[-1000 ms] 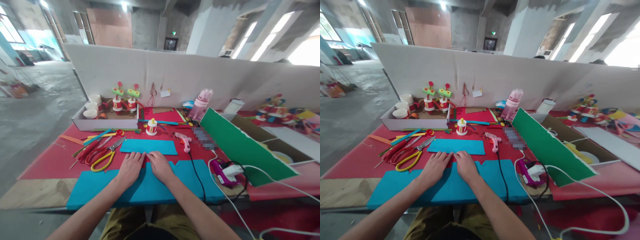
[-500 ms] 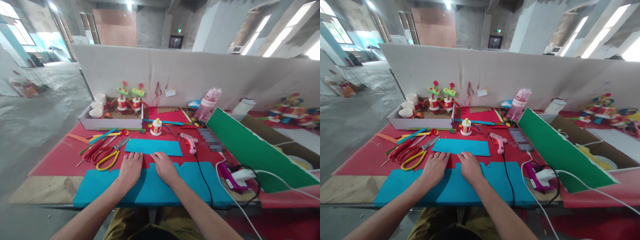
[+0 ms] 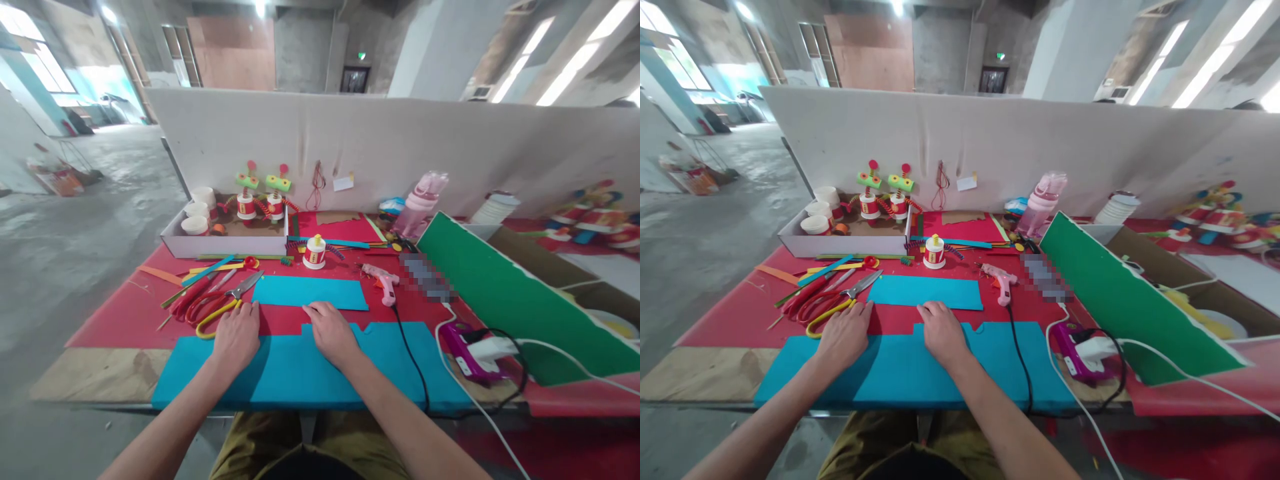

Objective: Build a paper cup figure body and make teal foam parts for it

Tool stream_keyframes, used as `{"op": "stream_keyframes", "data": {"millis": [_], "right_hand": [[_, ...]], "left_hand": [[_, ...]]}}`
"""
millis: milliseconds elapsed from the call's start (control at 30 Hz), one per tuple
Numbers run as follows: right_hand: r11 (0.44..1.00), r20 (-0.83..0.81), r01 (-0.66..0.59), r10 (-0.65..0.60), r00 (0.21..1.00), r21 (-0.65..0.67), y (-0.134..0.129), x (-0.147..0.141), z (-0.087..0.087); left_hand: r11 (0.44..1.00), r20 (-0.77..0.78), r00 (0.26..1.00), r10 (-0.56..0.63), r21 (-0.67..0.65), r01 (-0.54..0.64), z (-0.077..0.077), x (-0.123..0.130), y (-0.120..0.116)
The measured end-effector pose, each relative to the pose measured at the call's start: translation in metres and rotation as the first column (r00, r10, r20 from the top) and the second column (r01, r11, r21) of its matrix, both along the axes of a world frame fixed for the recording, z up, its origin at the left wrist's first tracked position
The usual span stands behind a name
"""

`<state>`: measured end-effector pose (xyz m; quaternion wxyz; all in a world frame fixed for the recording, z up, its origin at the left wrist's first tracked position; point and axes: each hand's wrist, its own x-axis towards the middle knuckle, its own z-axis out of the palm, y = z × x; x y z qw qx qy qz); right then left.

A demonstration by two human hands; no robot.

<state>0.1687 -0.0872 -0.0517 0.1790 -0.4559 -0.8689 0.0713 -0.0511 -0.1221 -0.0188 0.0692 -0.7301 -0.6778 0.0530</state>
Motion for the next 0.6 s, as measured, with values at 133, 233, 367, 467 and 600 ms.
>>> {"op": "stream_keyframes", "data": {"millis": [133, 233, 367, 467, 600], "right_hand": [[1.0, -0.01, 0.001, -0.001, 1.0, -0.002, 0.0, 0.0, 0.0], [1.0, -0.013, -0.003, 0.003, 1.0, -0.003, 0.0, 0.0, 0.0], [1.0, -0.016, 0.003, -0.003, 1.0, 0.0, 0.0, 0.0, -0.002], [1.0, -0.017, 0.01, -0.01, 1.0, 0.01, 0.0, -0.001, -0.001], [1.0, 0.018, 0.006, -0.006, 1.0, 0.014, -0.002, 0.0, 0.002]], "left_hand": [[0.998, 0.012, 0.999, 0.044, -0.037, -0.044, 0.008, -0.002, 0.003], [0.997, 0.001, 0.997, 0.075, -0.017, -0.075, 0.014, 0.0, 0.001], [0.986, 0.06, 0.994, -0.09, 0.15, 0.08, 0.01, 0.024, -0.005], [0.933, 0.149, 0.926, -0.348, 0.151, 0.326, -0.006, 0.049, -0.001], [0.92, 0.211, 0.896, -0.392, 0.116, 0.375, -0.025, 0.064, 0.009]]}}
